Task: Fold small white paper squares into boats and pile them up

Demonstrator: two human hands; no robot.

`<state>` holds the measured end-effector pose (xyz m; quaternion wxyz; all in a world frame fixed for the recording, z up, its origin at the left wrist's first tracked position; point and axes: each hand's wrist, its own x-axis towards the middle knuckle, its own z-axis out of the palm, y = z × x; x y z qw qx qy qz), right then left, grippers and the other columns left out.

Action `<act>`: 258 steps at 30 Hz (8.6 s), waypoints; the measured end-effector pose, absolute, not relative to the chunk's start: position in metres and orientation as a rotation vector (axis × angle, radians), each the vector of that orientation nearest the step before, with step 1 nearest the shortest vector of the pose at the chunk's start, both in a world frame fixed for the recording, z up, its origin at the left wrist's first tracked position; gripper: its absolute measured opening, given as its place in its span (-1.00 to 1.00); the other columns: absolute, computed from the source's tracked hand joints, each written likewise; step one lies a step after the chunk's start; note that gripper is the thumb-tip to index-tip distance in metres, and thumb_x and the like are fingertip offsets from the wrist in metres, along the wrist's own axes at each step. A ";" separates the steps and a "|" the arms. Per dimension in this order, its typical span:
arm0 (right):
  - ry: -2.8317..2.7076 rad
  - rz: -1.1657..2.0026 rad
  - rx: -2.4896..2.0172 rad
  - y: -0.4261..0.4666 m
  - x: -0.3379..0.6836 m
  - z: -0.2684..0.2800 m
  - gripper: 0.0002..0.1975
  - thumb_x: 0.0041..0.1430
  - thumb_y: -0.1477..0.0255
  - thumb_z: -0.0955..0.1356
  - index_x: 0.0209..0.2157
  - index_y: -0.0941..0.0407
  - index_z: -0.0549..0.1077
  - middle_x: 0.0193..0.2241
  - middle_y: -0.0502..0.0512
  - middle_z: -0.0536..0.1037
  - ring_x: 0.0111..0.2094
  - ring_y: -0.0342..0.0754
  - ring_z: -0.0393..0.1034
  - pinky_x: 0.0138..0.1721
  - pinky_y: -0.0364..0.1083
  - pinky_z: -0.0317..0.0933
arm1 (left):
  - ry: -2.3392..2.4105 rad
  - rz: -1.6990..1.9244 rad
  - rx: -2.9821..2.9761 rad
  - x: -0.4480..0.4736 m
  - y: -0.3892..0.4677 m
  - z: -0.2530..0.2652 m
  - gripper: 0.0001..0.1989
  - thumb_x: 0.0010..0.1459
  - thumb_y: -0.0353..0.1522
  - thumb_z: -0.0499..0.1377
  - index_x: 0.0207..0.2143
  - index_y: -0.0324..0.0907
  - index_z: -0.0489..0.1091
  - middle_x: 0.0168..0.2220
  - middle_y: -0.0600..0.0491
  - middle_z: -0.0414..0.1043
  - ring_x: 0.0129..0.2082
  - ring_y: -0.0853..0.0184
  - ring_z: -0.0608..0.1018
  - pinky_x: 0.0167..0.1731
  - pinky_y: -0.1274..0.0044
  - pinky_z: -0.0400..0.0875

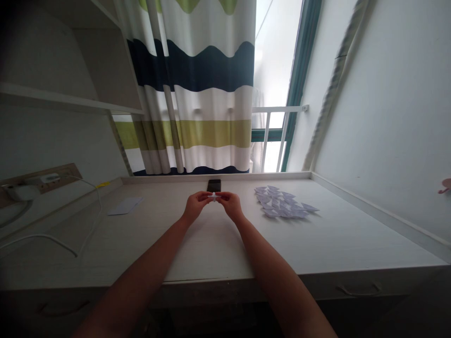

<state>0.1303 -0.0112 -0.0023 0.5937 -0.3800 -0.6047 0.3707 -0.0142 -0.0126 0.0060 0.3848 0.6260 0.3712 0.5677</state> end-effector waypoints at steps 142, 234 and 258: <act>-1.558 0.809 -0.912 -0.013 0.130 -0.004 -0.78 -0.10 0.40 0.37 -0.35 0.17 0.47 -0.42 0.13 0.53 -0.45 -0.09 0.41 -0.38 -0.06 0.33 | 0.880 1.302 1.708 -0.016 -0.008 -0.007 -0.71 -0.16 -0.24 0.24 -0.43 -0.28 0.37 -0.52 0.02 0.44 -0.47 0.33 0.51 -0.41 0.43 0.45; -1.267 1.075 -0.799 -0.008 0.130 -0.004 -0.82 -0.15 0.35 0.37 -0.49 0.12 0.32 -0.55 -0.06 0.44 -0.45 -0.13 0.40 -0.37 -0.09 0.26 | 0.797 1.462 1.070 -0.015 -0.012 0.006 -0.83 -0.16 -0.38 0.23 -0.45 -0.25 0.35 -0.44 0.04 0.46 -0.40 0.38 0.51 -0.28 0.45 0.39; -1.011 1.187 -0.741 -0.011 0.121 -0.001 -0.79 -0.08 0.34 0.37 -0.49 0.11 0.26 -0.56 -0.03 0.44 -0.44 -0.12 0.42 -0.22 -0.01 0.32 | 0.780 1.517 1.033 -0.006 -0.011 0.005 -0.82 -0.08 -0.37 0.18 -0.41 -0.20 0.23 -0.47 0.09 0.43 -0.43 0.38 0.53 -0.38 0.53 0.40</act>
